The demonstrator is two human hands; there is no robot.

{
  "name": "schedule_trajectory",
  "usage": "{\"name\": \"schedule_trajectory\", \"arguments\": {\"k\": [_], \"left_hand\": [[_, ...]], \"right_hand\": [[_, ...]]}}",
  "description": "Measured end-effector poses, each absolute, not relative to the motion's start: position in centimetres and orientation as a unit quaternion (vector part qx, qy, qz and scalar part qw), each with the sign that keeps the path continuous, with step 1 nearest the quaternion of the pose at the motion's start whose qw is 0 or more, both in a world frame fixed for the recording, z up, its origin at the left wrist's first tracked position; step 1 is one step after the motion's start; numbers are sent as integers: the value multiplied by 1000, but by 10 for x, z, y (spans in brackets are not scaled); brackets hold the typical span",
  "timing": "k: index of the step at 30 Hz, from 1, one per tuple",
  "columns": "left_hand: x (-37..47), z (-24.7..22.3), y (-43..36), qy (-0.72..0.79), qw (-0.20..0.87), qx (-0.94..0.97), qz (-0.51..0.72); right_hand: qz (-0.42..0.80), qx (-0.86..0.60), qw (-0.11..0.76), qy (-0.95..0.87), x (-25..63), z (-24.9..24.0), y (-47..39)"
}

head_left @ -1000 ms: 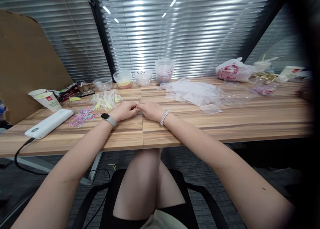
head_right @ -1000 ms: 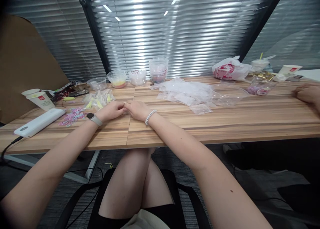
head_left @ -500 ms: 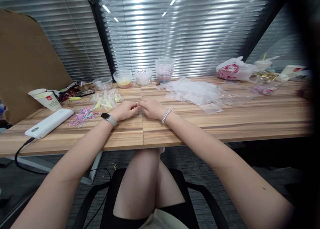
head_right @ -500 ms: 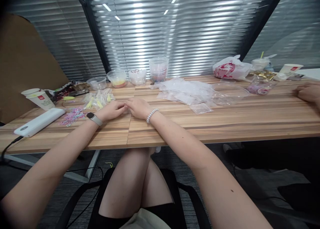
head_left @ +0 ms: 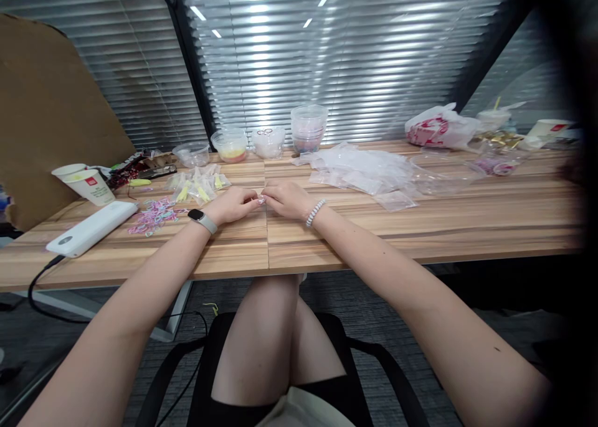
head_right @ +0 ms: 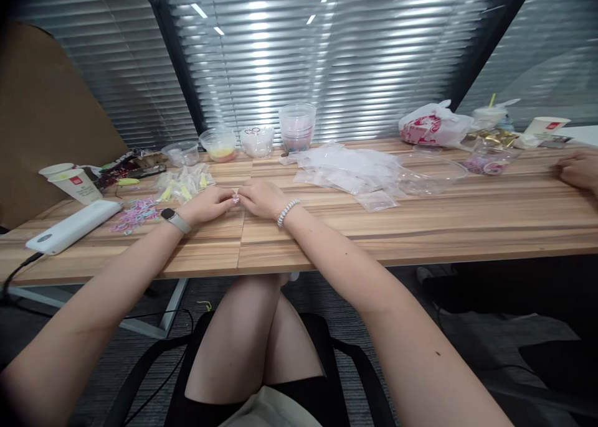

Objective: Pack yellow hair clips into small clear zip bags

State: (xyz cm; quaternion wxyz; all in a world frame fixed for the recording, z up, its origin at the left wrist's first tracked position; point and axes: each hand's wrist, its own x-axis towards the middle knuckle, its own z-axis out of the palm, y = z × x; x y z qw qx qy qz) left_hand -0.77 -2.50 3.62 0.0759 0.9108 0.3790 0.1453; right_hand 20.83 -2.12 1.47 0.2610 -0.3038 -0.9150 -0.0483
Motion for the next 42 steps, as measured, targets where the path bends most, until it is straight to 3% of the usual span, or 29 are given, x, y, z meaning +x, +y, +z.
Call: {"name": "schedule_trajectory", "arguments": {"k": [27, 42], "left_hand": [[-10, 32, -20, 362, 54, 919, 145], [-6, 39, -29, 405, 61, 903, 130]], "right_hand": [[5, -299, 287, -910, 212, 9, -14], [27, -374, 277, -885, 227, 7, 1]]}}
